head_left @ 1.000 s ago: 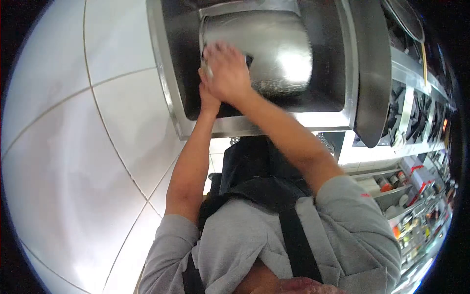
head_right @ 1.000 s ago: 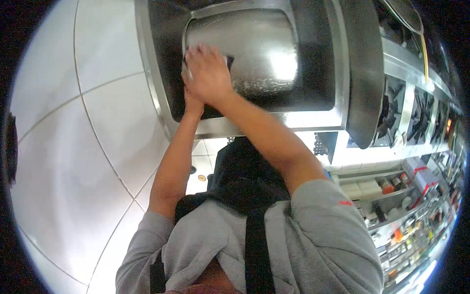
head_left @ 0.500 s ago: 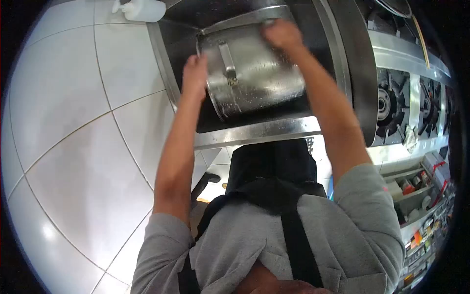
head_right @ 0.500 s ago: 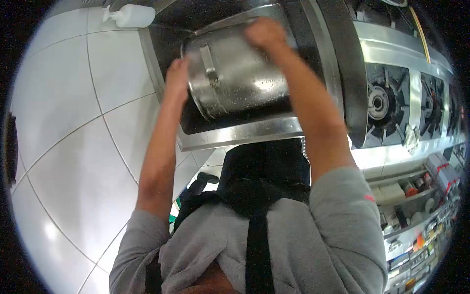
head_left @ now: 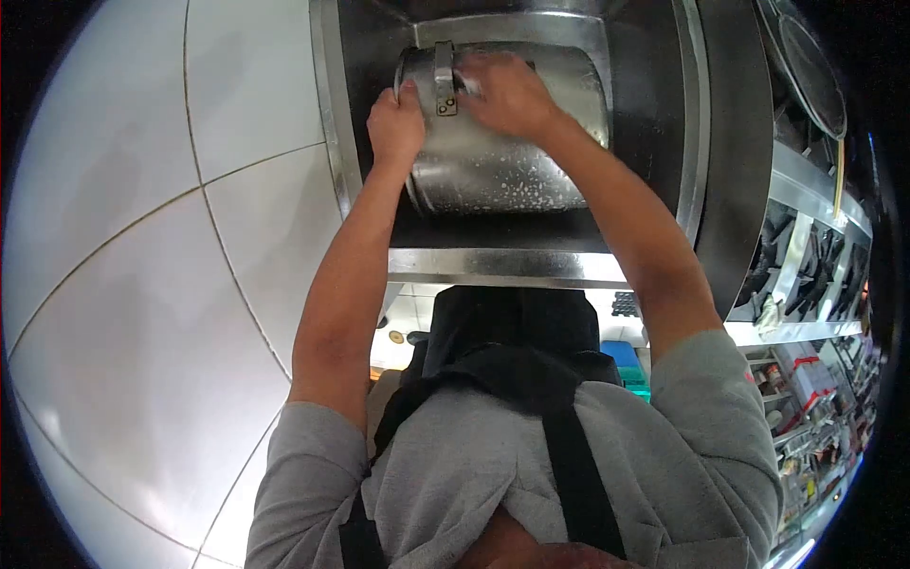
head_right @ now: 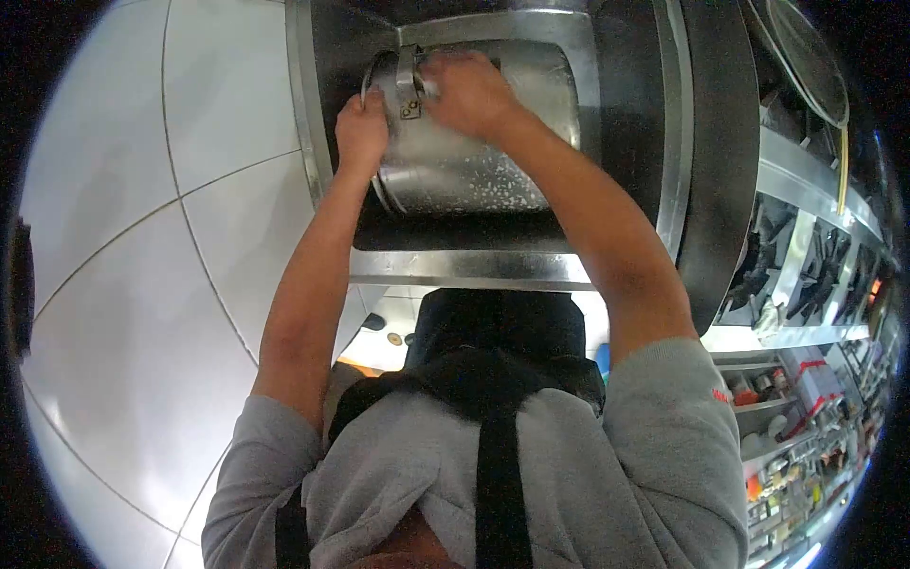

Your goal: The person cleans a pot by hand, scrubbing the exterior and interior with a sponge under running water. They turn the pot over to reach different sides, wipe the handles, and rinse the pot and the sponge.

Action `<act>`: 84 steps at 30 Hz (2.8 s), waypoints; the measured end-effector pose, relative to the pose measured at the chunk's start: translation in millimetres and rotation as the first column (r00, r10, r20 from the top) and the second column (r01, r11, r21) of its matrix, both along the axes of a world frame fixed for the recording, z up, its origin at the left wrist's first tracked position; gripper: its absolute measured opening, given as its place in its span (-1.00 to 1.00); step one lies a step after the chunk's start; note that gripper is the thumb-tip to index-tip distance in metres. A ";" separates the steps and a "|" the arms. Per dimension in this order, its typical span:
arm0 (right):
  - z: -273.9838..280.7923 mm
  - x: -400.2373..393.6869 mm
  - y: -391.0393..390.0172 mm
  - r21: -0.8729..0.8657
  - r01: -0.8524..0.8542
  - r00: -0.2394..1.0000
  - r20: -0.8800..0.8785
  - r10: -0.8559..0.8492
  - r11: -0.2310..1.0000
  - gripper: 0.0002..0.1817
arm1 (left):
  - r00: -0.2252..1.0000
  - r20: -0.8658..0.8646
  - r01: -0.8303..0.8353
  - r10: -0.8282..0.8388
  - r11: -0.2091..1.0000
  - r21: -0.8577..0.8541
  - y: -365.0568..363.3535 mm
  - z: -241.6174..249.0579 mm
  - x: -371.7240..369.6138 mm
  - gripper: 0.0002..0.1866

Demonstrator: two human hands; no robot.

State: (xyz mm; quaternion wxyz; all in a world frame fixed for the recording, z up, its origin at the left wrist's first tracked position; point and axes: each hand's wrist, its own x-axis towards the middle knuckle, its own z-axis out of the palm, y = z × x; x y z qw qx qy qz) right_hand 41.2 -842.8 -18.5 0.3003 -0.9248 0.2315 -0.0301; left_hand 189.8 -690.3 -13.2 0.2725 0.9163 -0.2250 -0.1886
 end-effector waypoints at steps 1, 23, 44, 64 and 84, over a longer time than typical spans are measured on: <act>0.3 -20.5 9.1 -0.127 -0.035 0.971 0.230 0.064 0.991 -0.57 | 1.000 -0.017 -0.011 0.010 1.000 -0.008 1.3 0.6 1.4 -0.44; 14.1 -4.2 17.8 -0.114 0.219 0.946 -0.219 -0.239 0.969 -0.53 | 0.996 -0.007 0.095 -0.095 0.994 0.058 -3.2 -7.6 9.1 -0.45; -67.2 200.4 -80.5 0.017 -0.625 0.640 -0.561 0.525 0.780 -0.62 | 0.998 0.037 -0.034 0.044 0.972 -0.233 40.3 1.4 -15.2 -0.59; -11.1 231.7 -23.9 -0.224 -0.177 0.892 -0.447 0.060 0.958 -0.57 | 0.994 -0.038 -0.113 0.106 0.957 -0.266 47.4 -2.6 -17.2 -0.55; -12.0 244.4 4.1 -0.156 -0.303 0.592 -0.804 0.058 0.940 -0.66 | 0.992 0.124 0.000 0.032 0.969 -0.249 49.7 -6.0 -17.5 -0.63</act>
